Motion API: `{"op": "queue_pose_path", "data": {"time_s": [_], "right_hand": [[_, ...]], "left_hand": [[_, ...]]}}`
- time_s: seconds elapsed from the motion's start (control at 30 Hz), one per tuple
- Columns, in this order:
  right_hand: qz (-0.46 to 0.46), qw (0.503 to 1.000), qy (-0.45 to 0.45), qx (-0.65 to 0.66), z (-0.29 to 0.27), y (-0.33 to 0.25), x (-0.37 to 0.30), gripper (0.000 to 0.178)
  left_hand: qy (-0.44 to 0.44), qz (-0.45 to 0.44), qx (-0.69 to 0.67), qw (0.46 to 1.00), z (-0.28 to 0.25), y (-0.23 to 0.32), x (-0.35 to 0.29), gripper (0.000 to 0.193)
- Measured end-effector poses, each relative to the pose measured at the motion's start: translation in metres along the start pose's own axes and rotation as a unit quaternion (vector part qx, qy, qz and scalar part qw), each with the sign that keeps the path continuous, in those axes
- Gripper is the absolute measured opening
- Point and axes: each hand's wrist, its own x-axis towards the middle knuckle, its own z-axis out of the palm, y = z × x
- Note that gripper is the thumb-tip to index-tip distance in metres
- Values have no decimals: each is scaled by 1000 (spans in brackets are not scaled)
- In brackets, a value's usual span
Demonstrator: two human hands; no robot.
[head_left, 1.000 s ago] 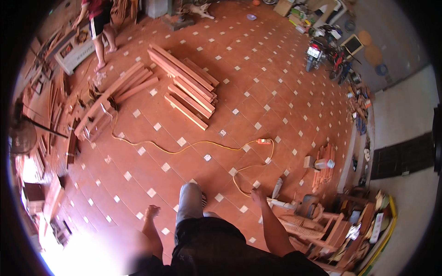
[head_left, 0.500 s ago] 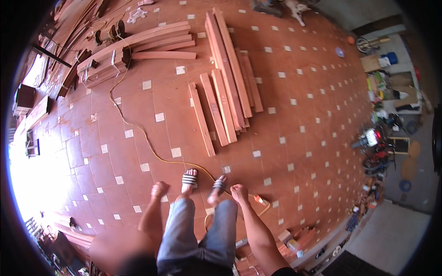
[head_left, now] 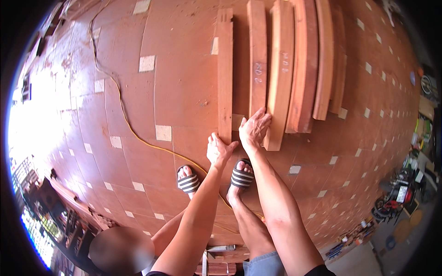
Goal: The person positions wooden planks on a band saw table and cuts them into smaller pieces. They repeatedly align the wood, feed it through the saw blade, and remove the cut pieces, stacking them on the floor.
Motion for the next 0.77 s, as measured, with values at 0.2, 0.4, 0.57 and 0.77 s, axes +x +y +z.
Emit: {"op": "queue_pose_path", "data": {"time_s": [0.2,0.4,0.57,0.77], "right_hand": [[42,985,124,-110,34,-16,1,45],[3,999,-17,-44,-34,13,-3,68],[-84,995,-23,56,-121,43,-101,89],[-26,961,-240,138,-324,-34,-194,92]], "left_hand": [[78,106,-84,988,-24,-47,1,58],[-49,66,-130,988,-163,-55,-64,72],[2,136,-78,988,-271,-124,-189,94],[-91,-5,-153,984,-369,-245,-404,93]]}}
